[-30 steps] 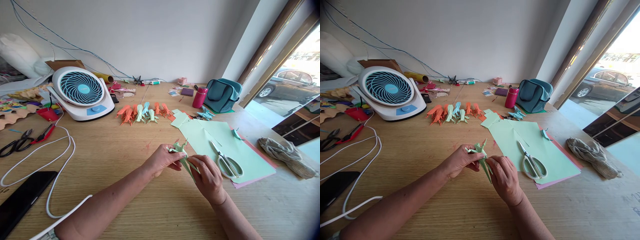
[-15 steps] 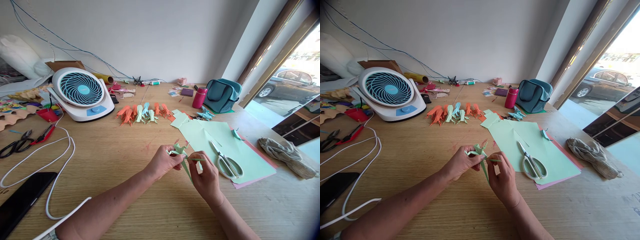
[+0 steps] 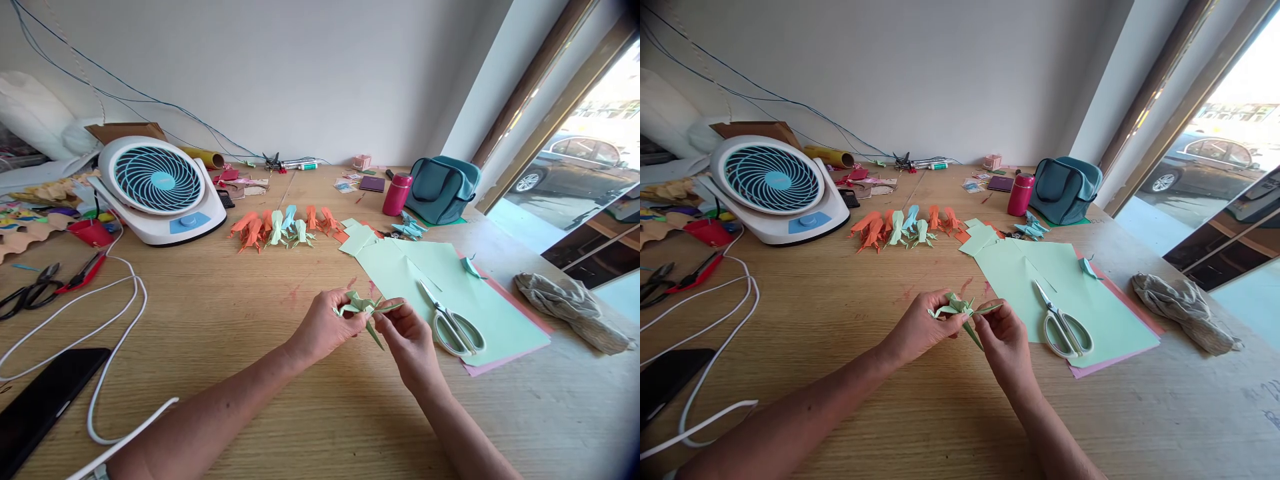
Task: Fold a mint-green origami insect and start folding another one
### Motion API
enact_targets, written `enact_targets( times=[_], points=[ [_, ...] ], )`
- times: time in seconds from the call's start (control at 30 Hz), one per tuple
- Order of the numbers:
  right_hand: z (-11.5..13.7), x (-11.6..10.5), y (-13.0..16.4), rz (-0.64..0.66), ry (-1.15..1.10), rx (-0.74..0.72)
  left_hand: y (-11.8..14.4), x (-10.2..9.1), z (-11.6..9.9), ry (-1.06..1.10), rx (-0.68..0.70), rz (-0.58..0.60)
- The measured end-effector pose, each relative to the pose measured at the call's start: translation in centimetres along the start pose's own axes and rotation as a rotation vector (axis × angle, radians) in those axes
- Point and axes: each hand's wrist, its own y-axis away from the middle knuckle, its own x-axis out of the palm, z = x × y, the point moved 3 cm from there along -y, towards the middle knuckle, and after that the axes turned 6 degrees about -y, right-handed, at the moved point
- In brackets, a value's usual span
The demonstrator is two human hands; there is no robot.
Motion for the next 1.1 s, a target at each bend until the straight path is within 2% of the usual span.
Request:
enact_targets(
  times=[0.2, 0.4, 0.63, 0.83, 0.97, 1.1],
  points=[
    [0.05, 0.20, 0.01, 0.008, -0.075, 0.031, 0.00, 0.16, 0.14, -0.060, 0.049, -0.004],
    [0.10, 0.56, 0.06, 0.042, -0.078, -0.017, -0.12, 0.21, 0.59, -0.083, 0.061, -0.038],
    [-0.06, 0.61, 0.16, 0.036, -0.046, -0.065, 0.03, 0.48, 0.82, 0.066, -0.019, -0.011],
    [-0.11, 0.59, 0.28, 0.046, -0.011, -0.031, -0.09, 0.02, 0.47, -0.126, 0.106, -0.068],
    [-0.30, 0.48, 0.26, 0.063, -0.014, -0.051, -0.23, -0.07, 0.40, -0.166, 0.155, -0.021],
    [-0.41, 0.24, 0.21, 0.014, 0.017, -0.052, -0.20, -0.24, 0.39, -0.089, 0.085, 0.043]
  ],
)
